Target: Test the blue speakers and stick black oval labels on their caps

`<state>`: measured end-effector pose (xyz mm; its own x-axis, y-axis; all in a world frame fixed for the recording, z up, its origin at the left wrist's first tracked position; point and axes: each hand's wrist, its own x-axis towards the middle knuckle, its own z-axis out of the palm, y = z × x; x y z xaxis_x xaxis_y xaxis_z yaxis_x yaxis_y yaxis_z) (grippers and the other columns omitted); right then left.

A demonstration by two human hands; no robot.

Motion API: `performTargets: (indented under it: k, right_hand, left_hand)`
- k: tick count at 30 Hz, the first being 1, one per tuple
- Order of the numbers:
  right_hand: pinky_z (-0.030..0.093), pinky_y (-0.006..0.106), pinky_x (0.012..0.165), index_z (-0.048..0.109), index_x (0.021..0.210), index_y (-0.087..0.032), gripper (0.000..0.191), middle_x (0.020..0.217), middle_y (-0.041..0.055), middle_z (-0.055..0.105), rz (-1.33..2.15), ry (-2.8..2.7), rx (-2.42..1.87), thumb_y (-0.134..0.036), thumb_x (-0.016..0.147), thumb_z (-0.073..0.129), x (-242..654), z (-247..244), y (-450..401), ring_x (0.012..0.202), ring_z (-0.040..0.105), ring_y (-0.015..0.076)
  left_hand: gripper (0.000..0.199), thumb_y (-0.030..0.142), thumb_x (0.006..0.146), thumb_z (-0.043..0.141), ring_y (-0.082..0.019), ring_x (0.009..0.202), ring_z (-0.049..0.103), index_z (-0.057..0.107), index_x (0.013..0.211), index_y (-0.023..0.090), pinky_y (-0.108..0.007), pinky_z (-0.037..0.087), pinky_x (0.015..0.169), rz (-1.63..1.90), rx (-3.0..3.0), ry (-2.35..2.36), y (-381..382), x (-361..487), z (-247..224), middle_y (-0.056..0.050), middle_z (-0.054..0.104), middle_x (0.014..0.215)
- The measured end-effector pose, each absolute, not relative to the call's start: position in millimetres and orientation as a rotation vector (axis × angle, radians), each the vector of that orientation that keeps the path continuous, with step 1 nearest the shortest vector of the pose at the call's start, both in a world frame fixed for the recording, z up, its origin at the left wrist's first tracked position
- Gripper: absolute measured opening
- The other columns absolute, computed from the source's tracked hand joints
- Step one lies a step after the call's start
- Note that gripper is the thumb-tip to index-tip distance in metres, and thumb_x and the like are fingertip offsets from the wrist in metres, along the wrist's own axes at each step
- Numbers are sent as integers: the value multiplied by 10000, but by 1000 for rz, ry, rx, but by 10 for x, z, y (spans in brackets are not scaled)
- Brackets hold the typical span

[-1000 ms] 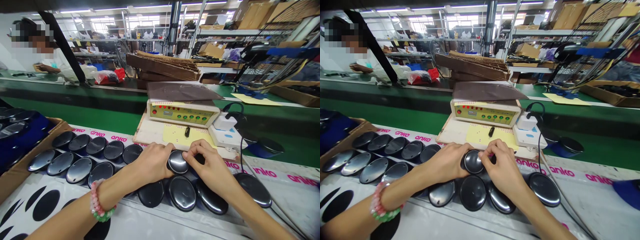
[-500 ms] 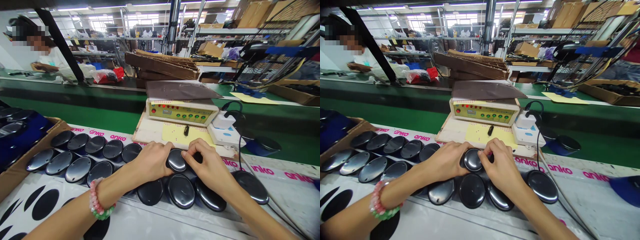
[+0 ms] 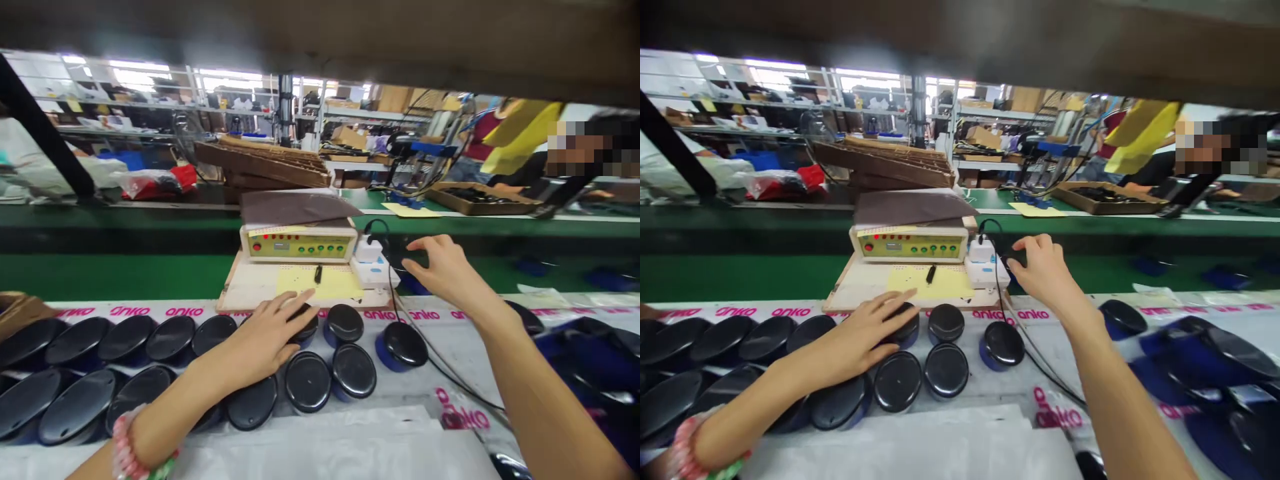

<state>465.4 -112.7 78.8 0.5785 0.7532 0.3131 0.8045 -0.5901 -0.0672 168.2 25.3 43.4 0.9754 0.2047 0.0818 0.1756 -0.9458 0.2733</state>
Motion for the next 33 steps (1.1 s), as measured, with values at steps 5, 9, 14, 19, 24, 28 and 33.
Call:
performTargets:
  k: [5, 9, 14, 19, 24, 28, 33]
  right_hand:
    - [425, 495, 905, 474, 1266, -167, 493, 1285, 130, 472, -177, -1430, -2748, -340, 829, 623, 5110, 552, -1148, 1121, 494, 295]
    - [471, 457, 876, 472, 1265, -194, 411, 1286, 91, 485, -202, -1488, -2749, -342, 892, 559, 5061, 442, -1026, 1065, 542, 235]
    - [492, 415, 812, 408, 1308, -177, 493, 1250, 116, 496, -429, -1225, -2785, -441, 903, 505, 4893, 639, -1305, 984, 576, 224]
    - [470, 348, 682, 362, 1317, -145, 643, 1176, 167, 519, -496, -1098, -2839, -580, 855, 467, 4703, 707, -2126, 874, 631, 284]
    - [457, 336, 644, 421, 1256, -139, 522, 1137, 165, 542, -568, -1081, -2926, -449, 851, 527, 4587, 442, -2712, 904, 619, 298]
    - [444, 366, 622, 403, 1280, -84, 547, 1066, 203, 564, -730, -1044, -2947, -453, 878, 454, 4468, 242, -2896, 832, 599, 310]
    - [377, 482, 780, 409, 1328, -71, 568, 1061, 219, 593, -882, -1151, -2936, -456, 911, 378, 4403, 118, -3015, 984, 496, 388]
  left_hand:
    - [591, 161, 914, 397, -233, 1395, 208, 208, 1414, 413, -470, 301, 1086, 32, 2909, 131, 288, 1659, 415, 39, 197, 1525]
    - [585, 153, 918, 363, -249, 1390, 207, 211, 1394, 457, -495, 310, 1073, 43, 2953, 123, 295, 1660, 385, 47, 156, 1526]
    - [565, 207, 921, 372, -232, 1385, 211, 173, 1432, 344, -469, 302, 1087, 114, 2969, 130, 311, 1650, 354, 1, 211, 1506]
    - [533, 162, 900, 379, -254, 1358, 278, 331, 1370, 407, -473, 329, 1063, 89, 2979, 112, 315, 1633, 431, 11, 217, 1508]
    - [410, 280, 908, 413, -288, 1313, 378, 472, 1299, 390, -485, 394, 1030, 432, 3041, 200, 5, 1494, 774, 11, 355, 1464]
    - [428, 305, 903, 415, -257, 1242, 480, 441, 1315, 418, -423, 477, 987, 596, 3073, -42, -441, 1248, 1159, 52, 490, 1368]
    - [438, 287, 883, 430, -228, 1090, 601, 463, 1298, 423, -348, 531, 905, 510, 3056, -281, -810, 1038, 1284, 42, 616, 1227]
